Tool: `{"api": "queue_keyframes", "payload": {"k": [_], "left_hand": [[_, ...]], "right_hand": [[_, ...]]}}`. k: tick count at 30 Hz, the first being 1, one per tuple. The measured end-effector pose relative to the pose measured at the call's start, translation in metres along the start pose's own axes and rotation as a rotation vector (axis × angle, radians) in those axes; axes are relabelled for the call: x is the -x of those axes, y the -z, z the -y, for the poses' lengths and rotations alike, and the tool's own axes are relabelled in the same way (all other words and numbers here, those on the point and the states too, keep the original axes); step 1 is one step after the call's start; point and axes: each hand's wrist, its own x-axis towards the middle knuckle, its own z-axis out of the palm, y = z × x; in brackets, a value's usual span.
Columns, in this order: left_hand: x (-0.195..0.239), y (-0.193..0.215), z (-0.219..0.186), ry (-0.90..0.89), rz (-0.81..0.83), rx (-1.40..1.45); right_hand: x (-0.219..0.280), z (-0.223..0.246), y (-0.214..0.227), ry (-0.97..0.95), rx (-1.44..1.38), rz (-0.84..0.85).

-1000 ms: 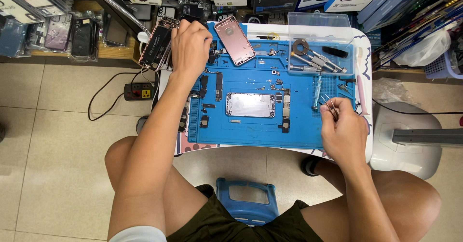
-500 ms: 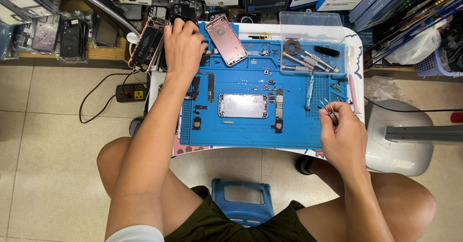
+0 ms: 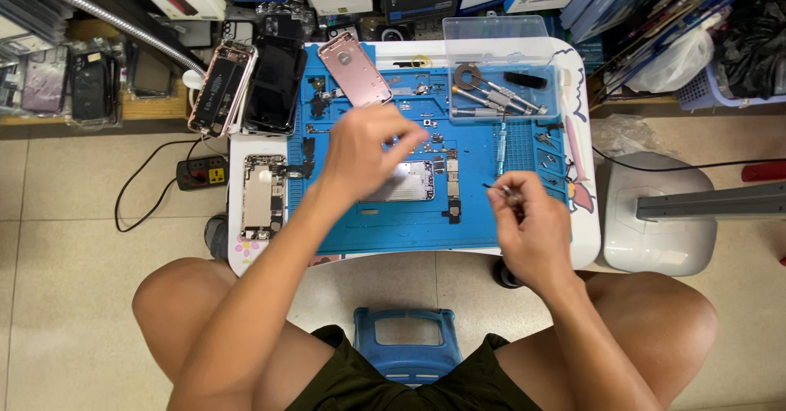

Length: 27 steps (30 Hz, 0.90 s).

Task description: The person cleans a small electronic component using a cotton swab. They hold the component with one hand and gently wipe its surface with the swab held in the other hand.

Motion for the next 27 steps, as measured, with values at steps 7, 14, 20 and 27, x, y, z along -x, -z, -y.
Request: {"api": "queue_keyframes", "payload": {"k": [7,14,20,27], "left_hand": [[0.051,-0.035,-0.042,0.222,0.261,0.640],[0.061,-0.027,-0.045,0.269,0.218,0.526],[0.064,-0.022,-0.037,0.351,0.118,0.468],[0.062,-0.010,-0.044,0.440,0.084,0.575]], "right_hand": [[0.012,0.002,-0.024,0.038,-0.011,0.057],[0.014,0.000,-0.023,0.050,-0.007,0.183],[-0.004,-0.004,0.002,-0.196,0.059,0.239],[-0.006,-0.031,0.015,-0.093,0.558,0.195]]}}
